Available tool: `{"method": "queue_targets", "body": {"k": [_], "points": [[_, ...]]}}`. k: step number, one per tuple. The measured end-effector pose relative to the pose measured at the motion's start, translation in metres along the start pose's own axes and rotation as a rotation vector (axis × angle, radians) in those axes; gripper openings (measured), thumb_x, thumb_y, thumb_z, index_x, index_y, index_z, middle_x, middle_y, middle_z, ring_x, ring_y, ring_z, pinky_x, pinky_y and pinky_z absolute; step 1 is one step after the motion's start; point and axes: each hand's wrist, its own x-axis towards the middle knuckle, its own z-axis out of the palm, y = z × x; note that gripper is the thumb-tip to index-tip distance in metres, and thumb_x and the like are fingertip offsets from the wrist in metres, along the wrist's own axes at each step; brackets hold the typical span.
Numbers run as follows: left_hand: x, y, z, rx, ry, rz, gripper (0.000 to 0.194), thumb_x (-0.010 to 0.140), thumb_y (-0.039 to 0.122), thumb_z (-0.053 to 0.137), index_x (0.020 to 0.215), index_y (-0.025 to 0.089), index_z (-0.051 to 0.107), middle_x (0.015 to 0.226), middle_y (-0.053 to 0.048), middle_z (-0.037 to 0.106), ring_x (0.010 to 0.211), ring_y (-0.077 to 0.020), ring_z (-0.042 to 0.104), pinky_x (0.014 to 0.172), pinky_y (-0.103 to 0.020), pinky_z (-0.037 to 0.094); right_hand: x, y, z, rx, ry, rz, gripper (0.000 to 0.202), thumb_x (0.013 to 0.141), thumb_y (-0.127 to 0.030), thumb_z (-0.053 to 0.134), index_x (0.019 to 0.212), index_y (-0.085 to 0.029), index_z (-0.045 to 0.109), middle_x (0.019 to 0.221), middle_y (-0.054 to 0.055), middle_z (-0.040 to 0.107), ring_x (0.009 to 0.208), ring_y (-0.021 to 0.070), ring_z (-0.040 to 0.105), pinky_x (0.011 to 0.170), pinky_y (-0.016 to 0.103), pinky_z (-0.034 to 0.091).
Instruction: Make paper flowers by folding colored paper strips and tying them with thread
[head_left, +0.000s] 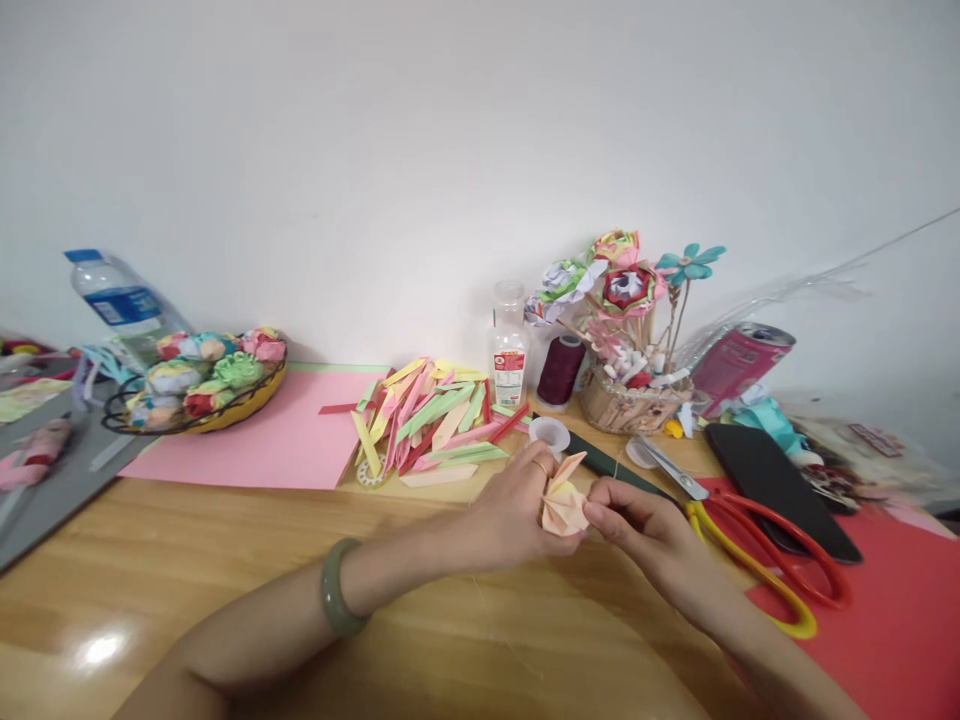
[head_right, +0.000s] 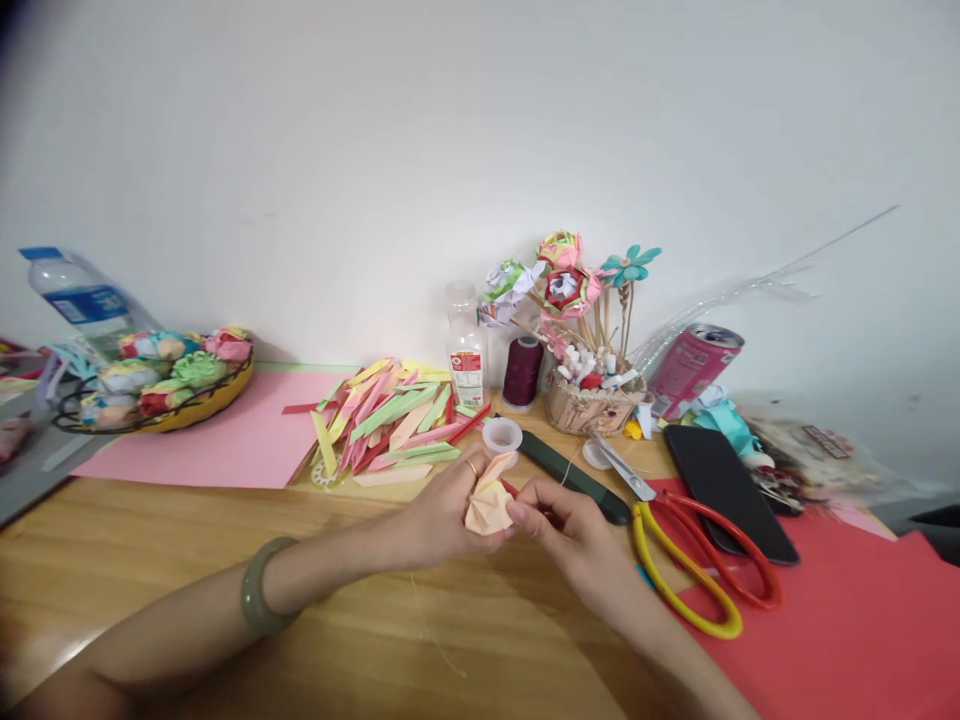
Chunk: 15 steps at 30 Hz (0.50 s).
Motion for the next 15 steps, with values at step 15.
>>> {"method": "queue_targets", "body": {"k": [15], "points": [[0.004,-0.006,-0.008,-0.650,-0.446,-0.167,0.041,0.055,0.021,0.069,0.093,0.018,0.054,0.080,0.002,0.048,0.072,-0.0111,0.044,0.064,-0.022,0.036,0.002,0.005,-0.009,0.076,0.181,-0.015,0.024,0.076,-0.040,0.056,0.090,-0.023,0.063,0.092,0.003,0.061,0.085,0.0185,0.055,0.072,0.027,0.044]]}}
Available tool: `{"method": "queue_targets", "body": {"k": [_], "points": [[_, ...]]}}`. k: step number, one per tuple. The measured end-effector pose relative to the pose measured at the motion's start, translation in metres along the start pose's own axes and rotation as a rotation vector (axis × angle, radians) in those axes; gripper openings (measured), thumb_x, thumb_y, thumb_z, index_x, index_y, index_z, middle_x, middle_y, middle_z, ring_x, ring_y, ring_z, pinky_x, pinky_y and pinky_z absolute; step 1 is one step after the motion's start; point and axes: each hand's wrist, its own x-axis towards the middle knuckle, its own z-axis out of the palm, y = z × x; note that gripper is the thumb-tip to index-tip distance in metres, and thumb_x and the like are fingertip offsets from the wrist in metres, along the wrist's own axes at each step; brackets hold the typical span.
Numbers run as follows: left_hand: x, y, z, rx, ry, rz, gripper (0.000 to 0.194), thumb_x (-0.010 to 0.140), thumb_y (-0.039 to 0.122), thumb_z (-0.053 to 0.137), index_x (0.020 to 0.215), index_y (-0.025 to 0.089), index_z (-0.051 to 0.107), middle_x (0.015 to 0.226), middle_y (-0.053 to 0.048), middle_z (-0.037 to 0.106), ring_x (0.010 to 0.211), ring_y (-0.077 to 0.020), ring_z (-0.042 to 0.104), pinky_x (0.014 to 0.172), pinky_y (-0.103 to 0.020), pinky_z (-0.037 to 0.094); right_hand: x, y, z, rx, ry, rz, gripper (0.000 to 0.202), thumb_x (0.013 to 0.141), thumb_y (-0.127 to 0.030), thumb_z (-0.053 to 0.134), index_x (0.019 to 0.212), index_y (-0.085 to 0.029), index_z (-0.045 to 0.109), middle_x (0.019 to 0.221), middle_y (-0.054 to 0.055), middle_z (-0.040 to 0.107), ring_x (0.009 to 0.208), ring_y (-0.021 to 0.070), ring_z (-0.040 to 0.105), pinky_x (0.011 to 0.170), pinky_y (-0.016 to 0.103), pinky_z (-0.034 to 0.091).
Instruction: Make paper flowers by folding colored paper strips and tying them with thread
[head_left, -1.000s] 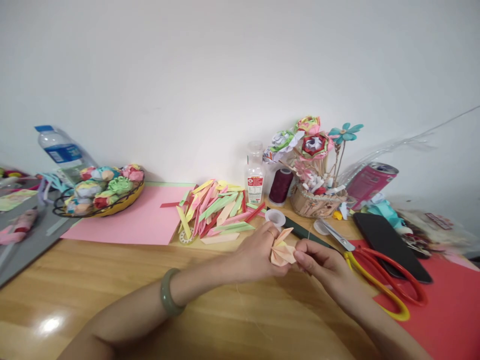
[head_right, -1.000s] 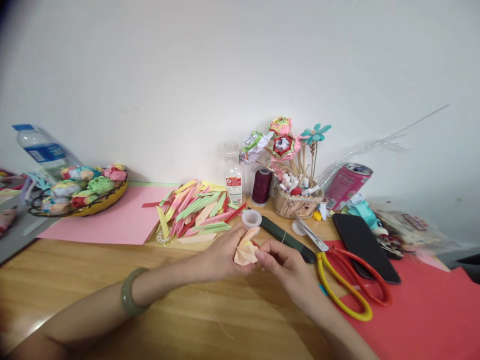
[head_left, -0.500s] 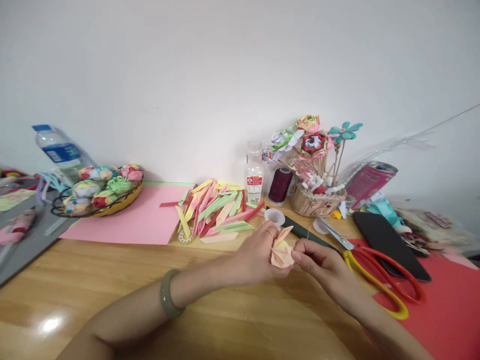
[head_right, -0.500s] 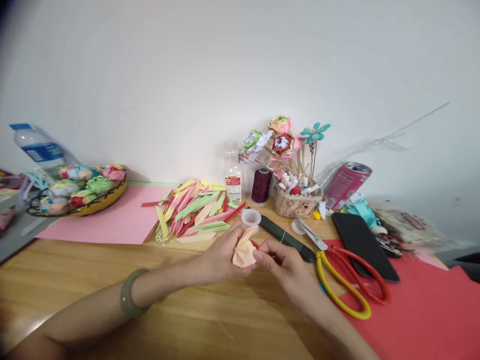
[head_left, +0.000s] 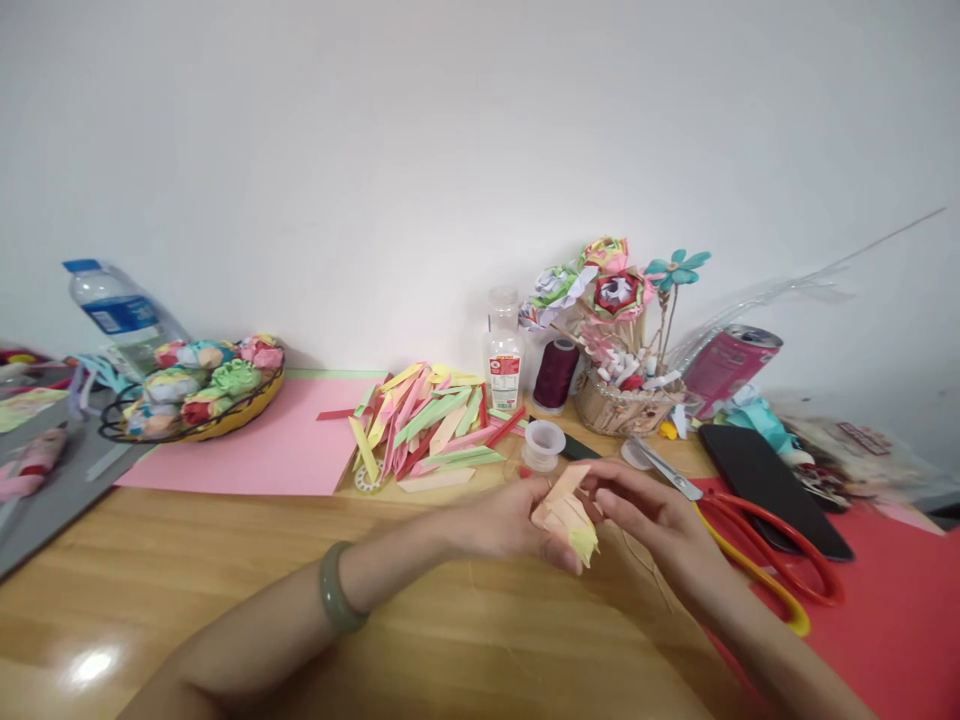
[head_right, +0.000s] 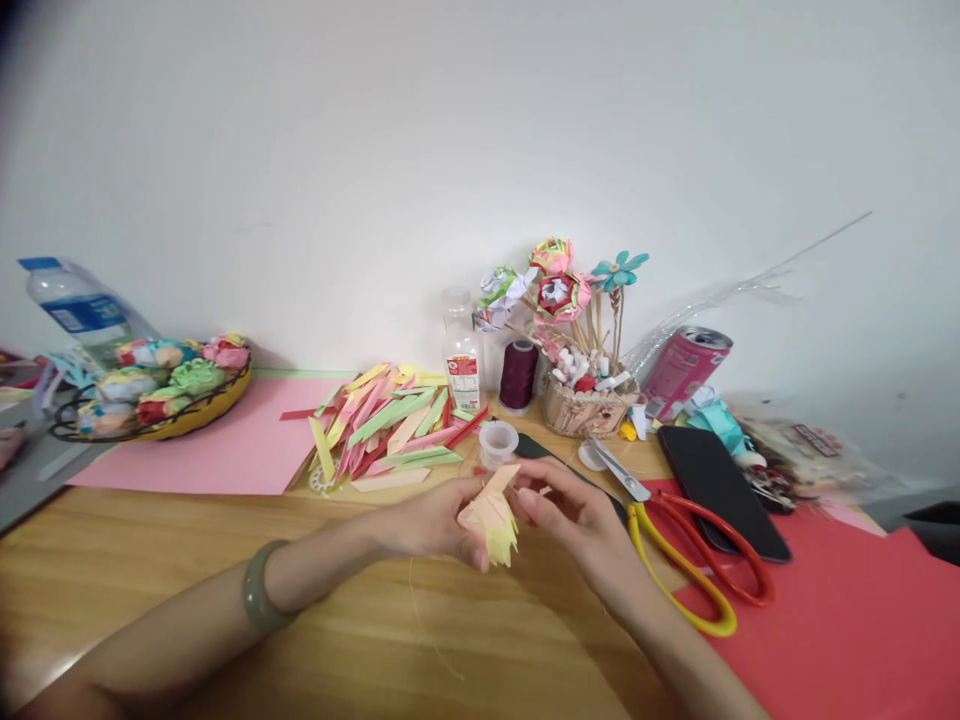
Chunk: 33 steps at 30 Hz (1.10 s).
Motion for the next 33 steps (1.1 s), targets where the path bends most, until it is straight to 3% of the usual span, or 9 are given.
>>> {"method": "queue_targets", "body": {"k": [7,11,14,17,19,21,24,29,33], "points": [[0.005,-0.015,-0.001,-0.086,0.003,-0.028,0.041,0.052,0.024,0.071,0.088,0.017,0.053,0.074,0.003,0.047,0.065,-0.0087,0.043,0.059,-0.020,0.033,0.000,-0.002,0.005,-0.027,-0.013,0.014,0.020,0.075,-0.039,0.057,0.072,-0.020,0.062,0.077,0.002,0.056,0.072,0.0157,0.053,0.063,0.025,0.043],[0.003,-0.018,-0.001,-0.219,-0.043,-0.014,0.046,0.052,0.041,0.074,0.086,0.016,0.057,0.076,0.001,0.053,0.067,-0.0093,0.048,0.063,-0.021,0.036,0.001,-0.001,0.005,0.021,0.017,0.053,0.021,0.071,-0.039,0.062,0.066,-0.019,0.061,0.070,0.000,0.055,0.065,0.0136,0.051,0.059,0.024,0.042],[0.004,-0.019,-0.002,-0.386,0.046,0.067,0.048,0.062,0.056,0.061,0.088,0.016,0.060,0.081,-0.002,0.058,0.075,-0.0124,0.052,0.069,-0.024,0.038,0.002,0.000,0.003,0.054,0.084,0.090,0.022,0.066,-0.039,0.065,0.064,-0.018,0.059,0.066,0.000,0.055,0.062,0.0132,0.051,0.059,0.025,0.042],[0.007,-0.018,-0.004,-0.478,0.166,0.048,0.058,0.072,0.064,0.041,0.089,0.013,0.063,0.089,-0.007,0.062,0.085,-0.0156,0.055,0.078,-0.028,0.039,0.004,0.003,0.003,0.032,0.101,0.135,0.024,0.064,-0.041,0.066,0.063,-0.018,0.059,0.063,-0.001,0.056,0.059,0.0126,0.050,0.055,0.024,0.041],[0.008,-0.016,-0.005,-0.462,0.222,0.005,0.059,0.073,0.063,0.043,0.087,0.010,0.065,0.090,-0.010,0.063,0.085,-0.0163,0.057,0.082,-0.030,0.039,0.005,0.006,0.004,0.000,0.098,0.167,0.026,0.064,-0.042,0.066,0.063,-0.017,0.060,0.063,0.000,0.056,0.058,0.0121,0.050,0.053,0.024,0.040],[0.008,-0.013,-0.004,-0.403,0.302,-0.020,0.050,0.067,0.055,0.057,0.084,0.009,0.066,0.085,-0.009,0.065,0.079,-0.0156,0.058,0.081,-0.032,0.040,0.005,0.009,0.005,-0.046,0.113,0.168,0.027,0.064,-0.044,0.065,0.066,-0.017,0.060,0.064,0.000,0.057,0.058,0.0126,0.051,0.053,0.024,0.041],[0.008,-0.009,-0.002,-0.289,0.325,-0.047,0.038,0.058,0.041,0.070,0.081,0.011,0.068,0.078,-0.005,0.066,0.072,-0.0144,0.059,0.081,-0.032,0.041,0.005,0.015,0.005,-0.141,0.142,0.122,0.030,0.065,-0.047,0.064,0.069,-0.017,0.062,0.067,0.002,0.059,0.059,0.0147,0.053,0.054,0.026,0.042],[0.008,-0.006,0.000,-0.195,0.345,-0.062,0.025,0.060,0.030,0.069,0.078,0.014,0.069,0.077,-0.002,0.068,0.074,-0.0141,0.060,0.083,-0.031,0.041,0.003,0.020,0.004,-0.379,0.191,0.004,0.032,0.069,-0.049,0.060,0.071,-0.018,0.065,0.069,0.005,0.063,0.060,0.0170,0.054,0.053,0.028,0.042],[0.009,-0.008,0.000,-0.200,0.370,-0.075,0.026,0.058,0.028,0.070,0.081,0.014,0.070,0.079,-0.003,0.069,0.077,-0.0163,0.061,0.083,-0.032,0.042,0.003,0.020,0.004,-0.484,0.201,-0.072,0.030,0.072,-0.048,0.058,0.071,-0.019,0.066,0.068,0.005,0.063,0.058,0.0166,0.054,0.052,0.029,0.041]]}}
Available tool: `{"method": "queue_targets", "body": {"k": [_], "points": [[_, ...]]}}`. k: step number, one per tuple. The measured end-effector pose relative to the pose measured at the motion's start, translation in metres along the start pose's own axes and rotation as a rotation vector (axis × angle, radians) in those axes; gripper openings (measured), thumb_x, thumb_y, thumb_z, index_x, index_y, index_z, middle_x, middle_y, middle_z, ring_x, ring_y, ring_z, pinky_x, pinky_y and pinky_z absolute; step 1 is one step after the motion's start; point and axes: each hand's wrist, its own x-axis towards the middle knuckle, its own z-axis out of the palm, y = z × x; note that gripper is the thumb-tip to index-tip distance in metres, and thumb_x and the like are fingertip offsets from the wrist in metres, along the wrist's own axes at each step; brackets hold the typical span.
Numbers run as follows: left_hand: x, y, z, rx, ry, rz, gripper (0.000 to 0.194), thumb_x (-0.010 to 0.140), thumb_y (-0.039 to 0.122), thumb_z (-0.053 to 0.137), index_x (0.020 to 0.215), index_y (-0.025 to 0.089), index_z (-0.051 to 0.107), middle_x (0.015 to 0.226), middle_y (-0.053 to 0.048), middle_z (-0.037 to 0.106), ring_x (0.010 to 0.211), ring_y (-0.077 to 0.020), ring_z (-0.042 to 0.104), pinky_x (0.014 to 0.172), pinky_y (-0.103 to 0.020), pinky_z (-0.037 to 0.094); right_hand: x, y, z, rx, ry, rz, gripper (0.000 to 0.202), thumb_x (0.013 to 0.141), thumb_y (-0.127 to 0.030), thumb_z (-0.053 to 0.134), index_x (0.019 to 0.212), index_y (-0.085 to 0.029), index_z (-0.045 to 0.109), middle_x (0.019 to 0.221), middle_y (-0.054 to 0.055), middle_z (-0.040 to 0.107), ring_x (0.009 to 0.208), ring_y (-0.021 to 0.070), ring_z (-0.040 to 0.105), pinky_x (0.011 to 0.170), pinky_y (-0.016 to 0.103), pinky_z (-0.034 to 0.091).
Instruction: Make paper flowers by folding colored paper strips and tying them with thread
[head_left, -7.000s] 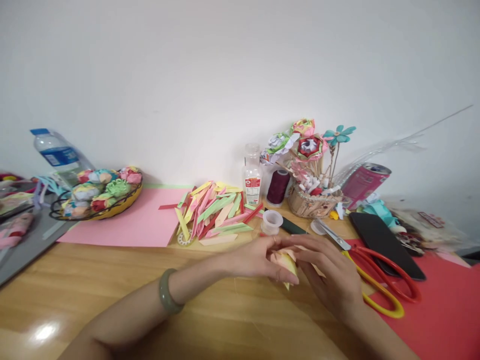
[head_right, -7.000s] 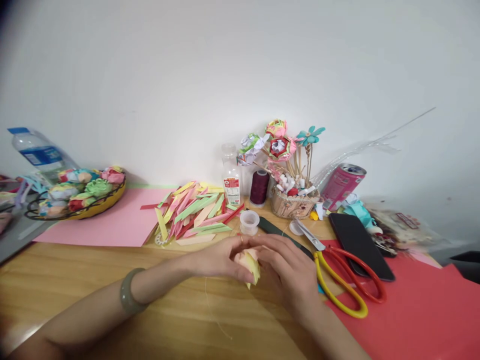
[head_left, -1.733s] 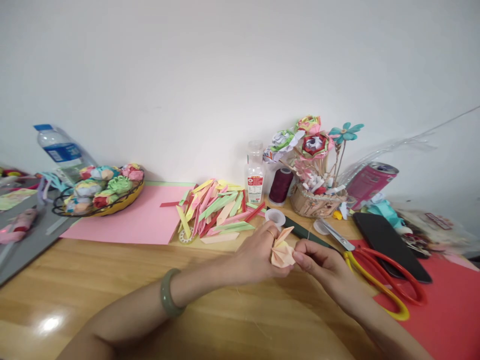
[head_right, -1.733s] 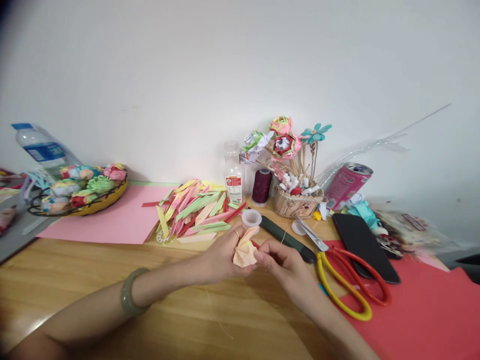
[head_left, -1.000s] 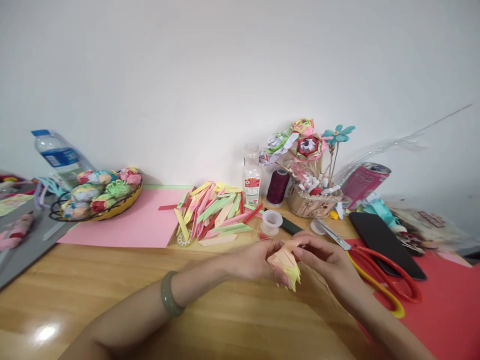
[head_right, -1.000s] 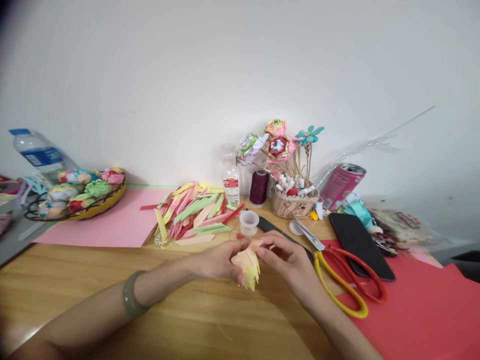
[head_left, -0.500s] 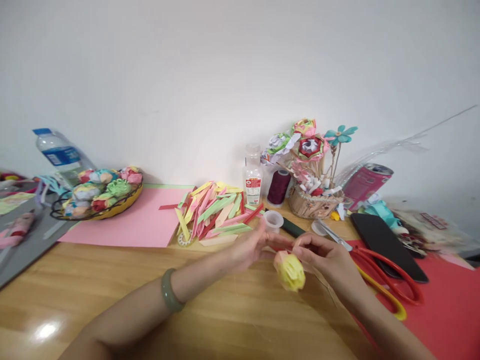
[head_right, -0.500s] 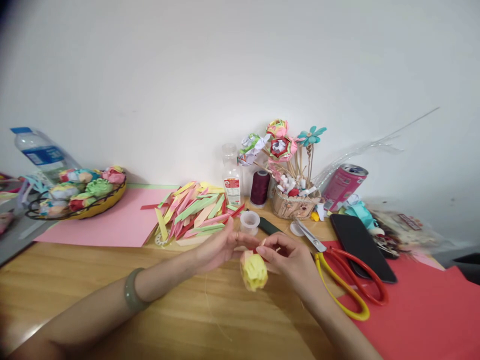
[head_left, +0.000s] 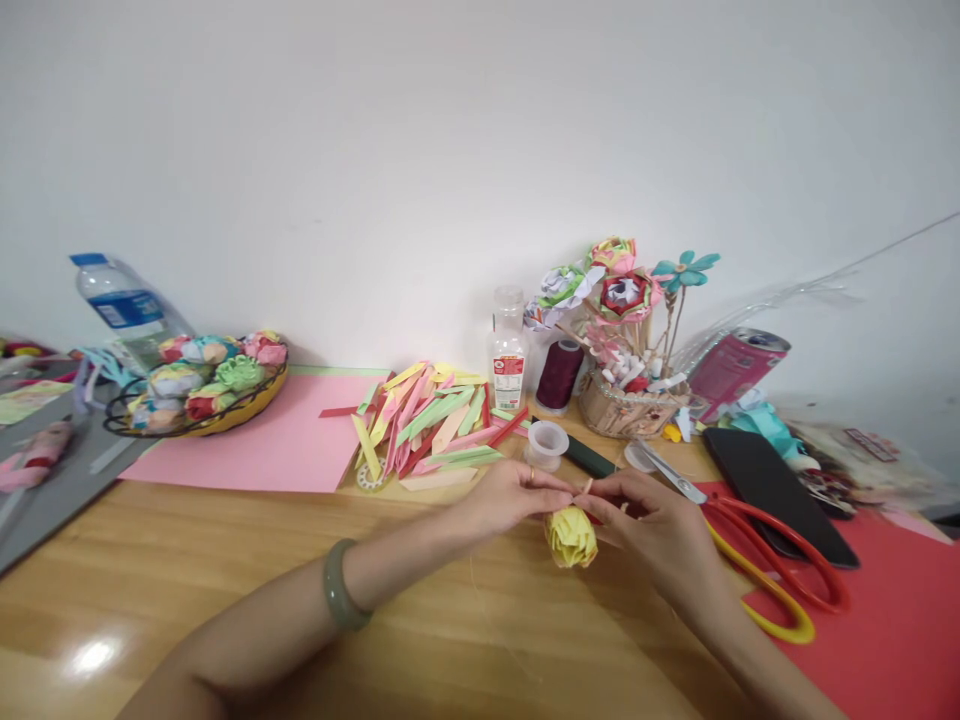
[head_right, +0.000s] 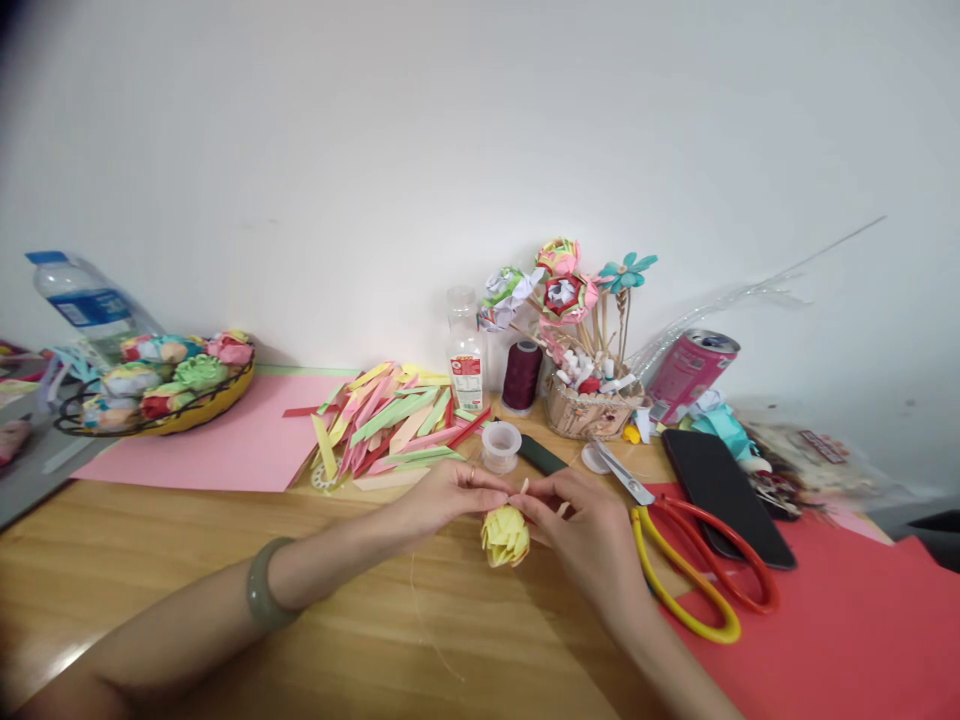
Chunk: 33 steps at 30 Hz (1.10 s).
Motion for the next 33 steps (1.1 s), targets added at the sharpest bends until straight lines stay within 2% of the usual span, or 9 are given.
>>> {"method": "queue_targets", "body": {"k": [4,8,13,20,26,30,33], "points": [[0.000,-0.001,0.000,0.017,0.018,0.010,0.033,0.057,0.027,0.070,0.088,0.014,0.068,0.083,-0.004,0.068,0.078,-0.0161,0.060,0.082,-0.031,0.042,0.000,0.000,0.000,-0.008,-0.013,-0.003,0.029,0.073,-0.047,0.057,0.073,-0.020,0.068,0.070,0.005,0.064,0.060,0.0170,0.055,0.052,0.029,0.040],[-0.001,0.001,0.000,0.030,0.041,0.004,0.028,0.057,0.026,0.070,0.081,0.013,0.068,0.074,-0.002,0.065,0.066,-0.0119,0.057,0.071,-0.028,0.043,0.001,-0.002,-0.001,0.029,-0.028,0.043,0.029,0.072,-0.047,0.059,0.067,-0.019,0.064,0.065,0.004,0.061,0.058,0.0160,0.052,0.053,0.028,0.039],[-0.002,0.004,0.000,-0.017,0.019,-0.014,0.025,0.050,0.028,0.073,0.064,0.012,0.060,0.057,0.002,0.057,0.053,-0.0089,0.051,0.059,-0.026,0.041,0.003,-0.010,-0.002,0.354,-0.127,0.126,0.030,0.068,-0.046,0.062,0.060,-0.018,0.054,0.062,0.000,0.055,0.059,0.0136,0.050,0.052,0.025,0.039],[-0.004,0.008,-0.002,-0.058,-0.023,-0.016,0.030,0.049,0.031,0.074,0.064,0.012,0.057,0.057,0.002,0.056,0.048,-0.0065,0.048,0.050,-0.022,0.037,0.001,-0.013,-0.005,0.639,-0.318,0.283,0.024,0.066,-0.038,0.067,0.071,-0.018,0.056,0.067,-0.002,0.058,0.061,0.0116,0.054,0.057,0.023,0.042],[-0.005,0.010,-0.001,-0.062,-0.093,-0.032,0.030,0.049,0.027,0.074,0.067,0.010,0.058,0.061,0.000,0.058,0.050,-0.0069,0.051,0.050,-0.021,0.038,0.001,-0.013,-0.005,0.674,-0.336,0.315,0.021,0.066,-0.034,0.068,0.068,-0.017,0.055,0.065,-0.003,0.058,0.058,0.0090,0.053,0.054,0.021,0.041],[-0.008,0.013,0.001,-0.038,-0.070,-0.045,0.025,0.050,0.024,0.071,0.066,0.011,0.056,0.059,0.001,0.057,0.049,-0.0074,0.051,0.049,-0.022,0.039,0.000,-0.014,-0.004,0.661,-0.377,0.294,0.022,0.068,-0.035,0.066,0.071,-0.017,0.055,0.066,-0.003,0.057,0.058,0.0093,0.052,0.054,0.021,0.040],[-0.009,0.015,0.003,-0.002,-0.036,-0.047,0.021,0.052,0.021,0.069,0.065,0.012,0.055,0.056,0.002,0.057,0.047,-0.0074,0.050,0.048,-0.022,0.038,0.000,-0.014,-0.002,0.649,-0.354,0.275,0.023,0.068,-0.036,0.066,0.068,-0.017,0.053,0.065,-0.003,0.056,0.058,0.0094,0.051,0.054,0.022,0.041]]}}
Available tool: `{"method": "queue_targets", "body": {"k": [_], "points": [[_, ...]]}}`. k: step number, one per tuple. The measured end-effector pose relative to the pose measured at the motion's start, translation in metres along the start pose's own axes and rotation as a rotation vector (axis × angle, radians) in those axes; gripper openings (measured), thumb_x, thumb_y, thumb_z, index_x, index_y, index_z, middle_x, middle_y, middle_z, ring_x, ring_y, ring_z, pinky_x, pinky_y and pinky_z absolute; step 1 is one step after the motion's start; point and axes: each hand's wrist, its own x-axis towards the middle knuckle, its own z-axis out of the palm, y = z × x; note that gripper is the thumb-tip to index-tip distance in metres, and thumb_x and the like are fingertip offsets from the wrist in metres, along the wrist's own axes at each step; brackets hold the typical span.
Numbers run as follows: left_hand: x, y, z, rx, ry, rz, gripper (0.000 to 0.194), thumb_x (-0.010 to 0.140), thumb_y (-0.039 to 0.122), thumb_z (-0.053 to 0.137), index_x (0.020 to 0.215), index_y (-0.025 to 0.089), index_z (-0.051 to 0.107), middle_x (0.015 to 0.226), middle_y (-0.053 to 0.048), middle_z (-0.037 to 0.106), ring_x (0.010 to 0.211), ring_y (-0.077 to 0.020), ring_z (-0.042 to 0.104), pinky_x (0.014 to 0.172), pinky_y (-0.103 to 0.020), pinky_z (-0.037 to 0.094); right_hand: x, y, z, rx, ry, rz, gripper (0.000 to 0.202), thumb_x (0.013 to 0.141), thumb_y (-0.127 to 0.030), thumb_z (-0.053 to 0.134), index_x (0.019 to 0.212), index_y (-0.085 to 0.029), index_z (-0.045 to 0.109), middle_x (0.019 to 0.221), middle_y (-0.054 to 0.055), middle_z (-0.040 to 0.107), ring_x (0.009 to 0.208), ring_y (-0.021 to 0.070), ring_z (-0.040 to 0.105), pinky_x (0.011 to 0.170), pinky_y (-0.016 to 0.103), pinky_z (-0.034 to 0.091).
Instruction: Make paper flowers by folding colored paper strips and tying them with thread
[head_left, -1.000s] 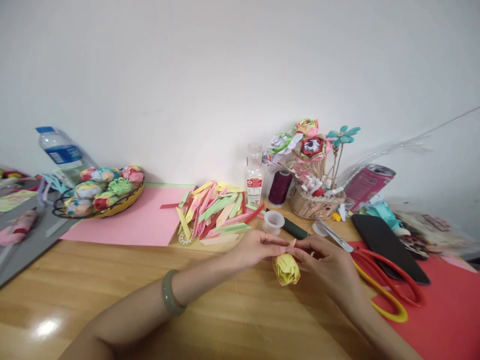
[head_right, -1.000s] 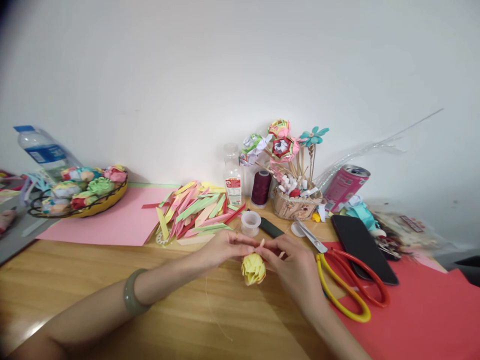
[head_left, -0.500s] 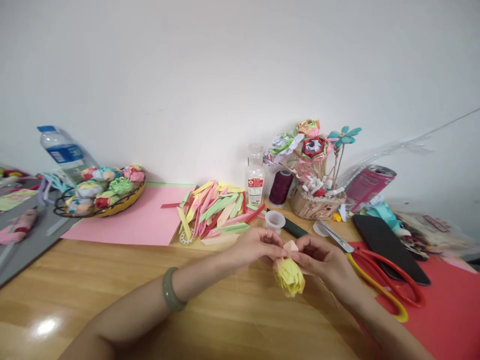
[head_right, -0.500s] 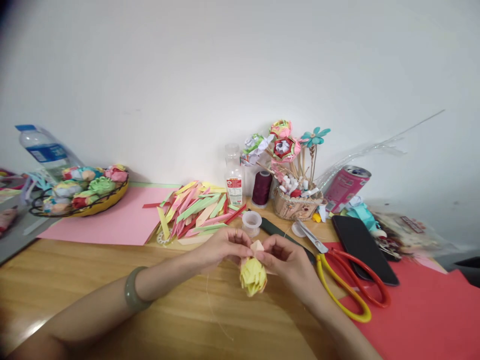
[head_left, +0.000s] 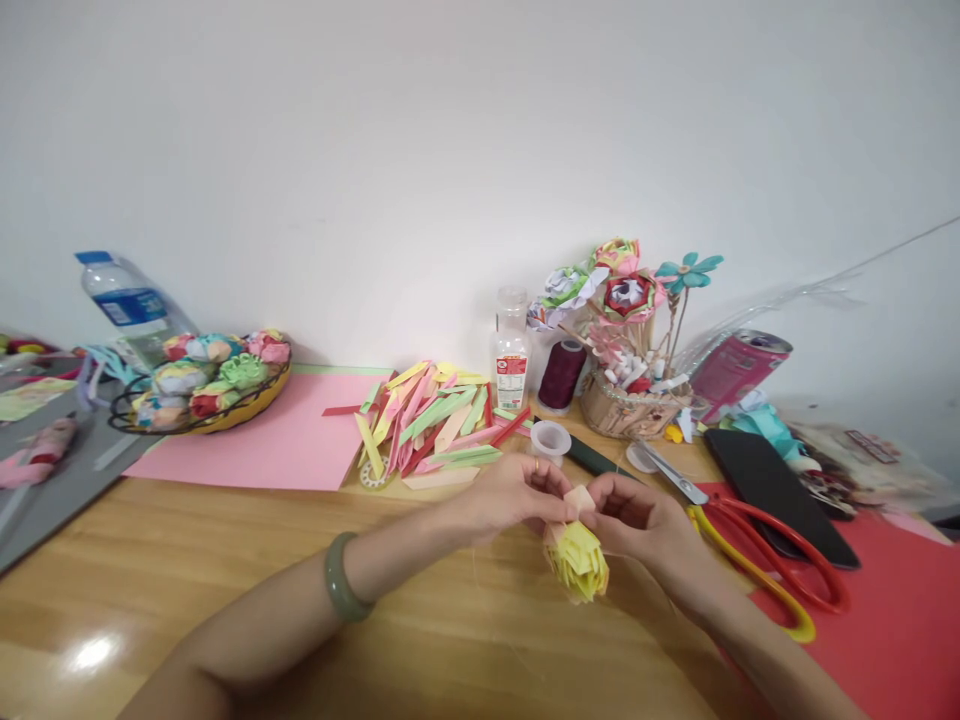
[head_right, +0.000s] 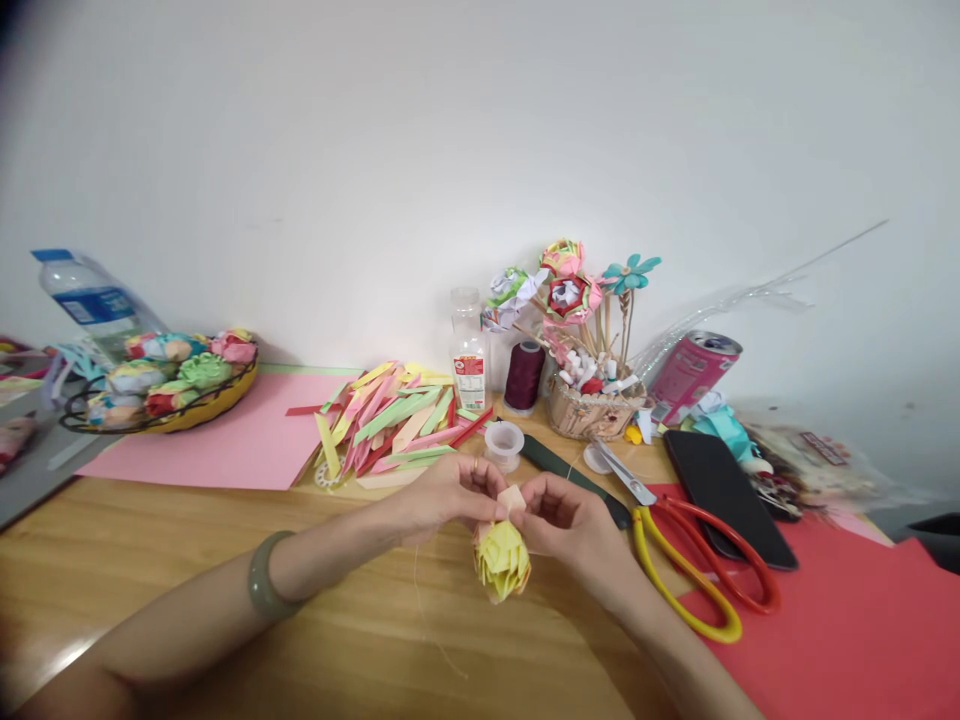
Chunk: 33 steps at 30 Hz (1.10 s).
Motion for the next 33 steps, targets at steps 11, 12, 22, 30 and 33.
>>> {"method": "queue_targets", "body": {"k": [11,12,22,30,33], "points": [[0.006,-0.010,0.000,0.112,0.159,0.089,0.014,0.052,0.018,0.066,0.059,0.013,0.055,0.054,0.001,0.055,0.048,-0.0089,0.049,0.049,-0.022,0.039,-0.001,0.005,0.005,-0.421,0.121,-0.168,0.022,0.076,-0.038,0.055,0.072,-0.018,0.058,0.062,0.000,0.058,0.057,0.0121,0.052,0.052,0.023,0.040],[0.006,-0.011,0.000,0.130,0.177,0.101,0.013,0.053,0.018,0.065,0.059,0.013,0.055,0.053,0.001,0.054,0.048,-0.0086,0.049,0.049,-0.022,0.039,-0.002,0.007,0.006,-0.489,0.145,-0.217,0.020,0.078,-0.037,0.054,0.071,-0.018,0.057,0.062,0.000,0.058,0.057,0.0122,0.052,0.052,0.023,0.041],[0.005,-0.010,-0.004,0.026,0.040,0.049,0.027,0.066,0.031,0.062,0.088,0.016,0.055,0.085,-0.002,0.057,0.076,-0.0121,0.054,0.064,-0.023,0.041,-0.007,0.015,-0.001,-0.898,0.317,-0.802,0.009,0.079,-0.012,0.049,0.078,-0.021,0.052,0.064,0.000,0.057,0.057,0.0122,0.055,0.052,0.022,0.042],[0.004,-0.014,-0.004,0.121,-0.262,0.037,0.049,0.061,0.030,0.069,0.104,0.020,0.050,0.091,-0.002,0.055,0.078,-0.0147,0.054,0.067,-0.027,0.041,-0.008,0.013,-0.004,-0.843,0.320,-0.911,0.017,0.077,-0.007,0.050,0.084,-0.022,0.053,0.091,0.005,0.060,0.082,0.0156,0.057,0.068,0.026,0.045],[0.006,-0.018,-0.001,0.300,0.004,0.223,0.049,0.059,0.022,0.069,0.103,0.016,0.047,0.097,-0.006,0.054,0.086,-0.0182,0.053,0.073,-0.030,0.040,-0.009,0.006,-0.002,-0.651,0.400,-0.668,0.006,0.080,-0.017,0.048,0.079,-0.021,0.052,0.086,0.004,0.057,0.078,0.0159,0.055,0.065,0.026,0.044]]}}
